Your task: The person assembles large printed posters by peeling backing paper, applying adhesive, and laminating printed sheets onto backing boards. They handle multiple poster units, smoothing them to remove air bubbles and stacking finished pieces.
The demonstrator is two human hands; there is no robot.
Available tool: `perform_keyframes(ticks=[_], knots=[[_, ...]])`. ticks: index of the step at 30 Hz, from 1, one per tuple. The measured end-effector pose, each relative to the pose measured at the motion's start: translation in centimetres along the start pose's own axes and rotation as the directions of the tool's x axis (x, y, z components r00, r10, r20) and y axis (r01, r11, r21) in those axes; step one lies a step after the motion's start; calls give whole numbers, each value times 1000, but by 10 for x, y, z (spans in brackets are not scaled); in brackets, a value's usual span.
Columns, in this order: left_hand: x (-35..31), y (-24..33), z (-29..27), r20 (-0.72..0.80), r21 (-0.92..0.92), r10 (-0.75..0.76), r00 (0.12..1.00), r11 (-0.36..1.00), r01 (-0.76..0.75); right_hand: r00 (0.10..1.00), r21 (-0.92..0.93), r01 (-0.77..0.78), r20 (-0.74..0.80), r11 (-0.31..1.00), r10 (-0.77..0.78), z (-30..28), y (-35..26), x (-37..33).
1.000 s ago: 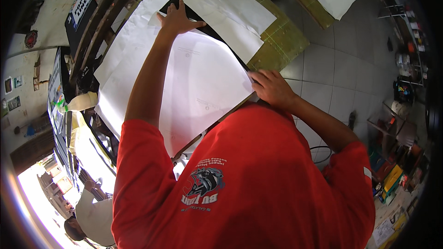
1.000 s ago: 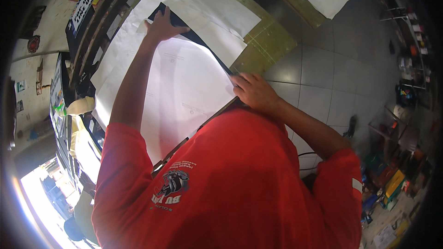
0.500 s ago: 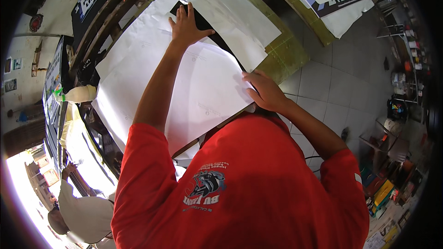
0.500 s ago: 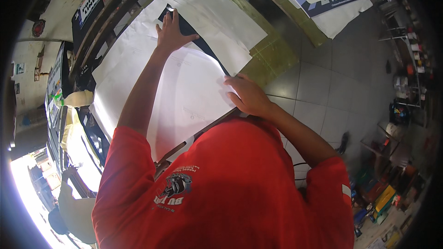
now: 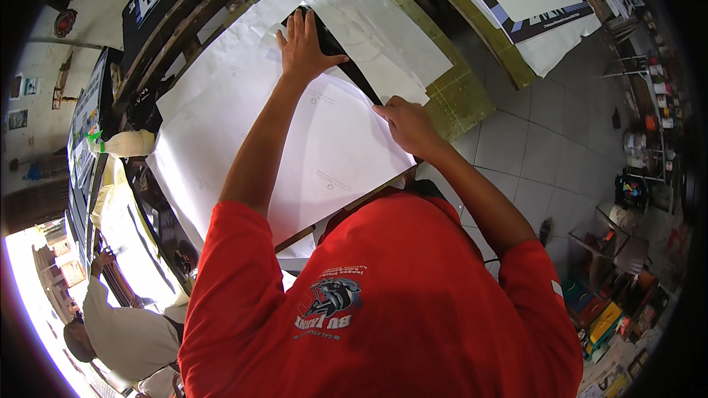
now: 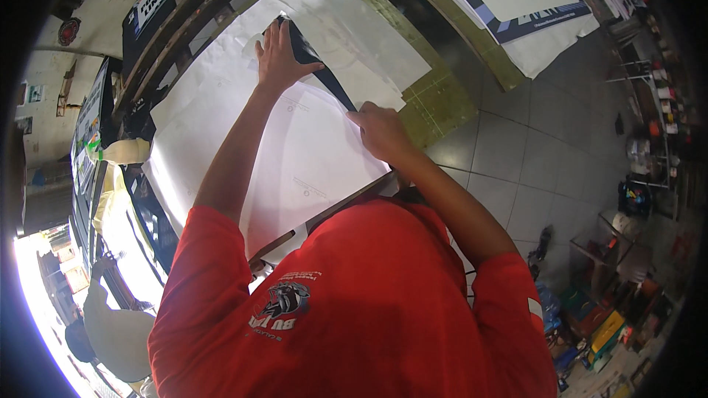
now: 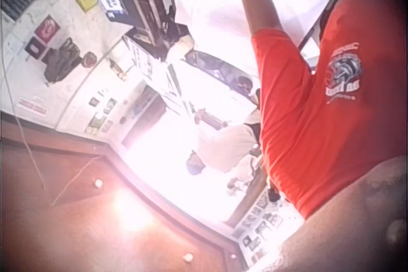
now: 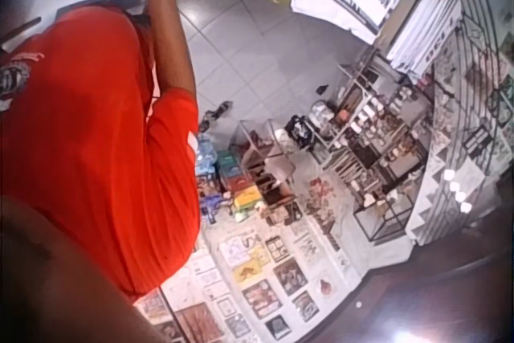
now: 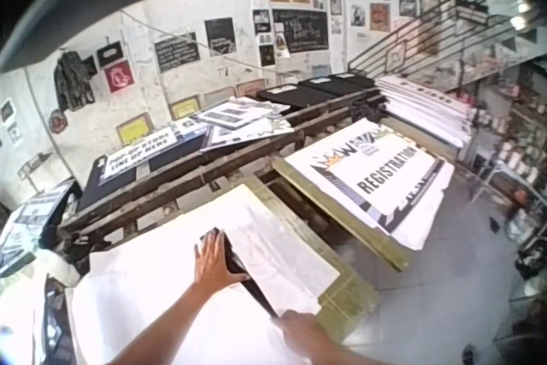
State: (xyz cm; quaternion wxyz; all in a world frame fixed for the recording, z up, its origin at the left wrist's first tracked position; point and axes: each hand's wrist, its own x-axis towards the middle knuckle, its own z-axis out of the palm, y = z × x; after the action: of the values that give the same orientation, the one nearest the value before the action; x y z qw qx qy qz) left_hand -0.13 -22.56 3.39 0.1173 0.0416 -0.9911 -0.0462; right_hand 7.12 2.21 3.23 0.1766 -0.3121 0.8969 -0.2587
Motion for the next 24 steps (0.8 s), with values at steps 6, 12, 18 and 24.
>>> perform_keyframes(ticks=[6, 12, 18, 24], knots=[[5, 10, -11, 92, -75, 66, 994, 995, -59, 870, -204, 423, -180, 883, -459, 8, 39, 25], [-25, 25, 2, 35, -174, 119, 992, 978, -111, 900, -193, 384, -140, 903, -412, 1, 39, 28], [-72, 62, -2, 13, -222, 118, 993, 969, -112, 912, -219, 339, -162, 915, -377, -7, 28, 25], [-108, 72, -13, -5, -229, 19, 1000, 973, -20, 882, -173, 408, -178, 896, -436, -9, 33, 25]])
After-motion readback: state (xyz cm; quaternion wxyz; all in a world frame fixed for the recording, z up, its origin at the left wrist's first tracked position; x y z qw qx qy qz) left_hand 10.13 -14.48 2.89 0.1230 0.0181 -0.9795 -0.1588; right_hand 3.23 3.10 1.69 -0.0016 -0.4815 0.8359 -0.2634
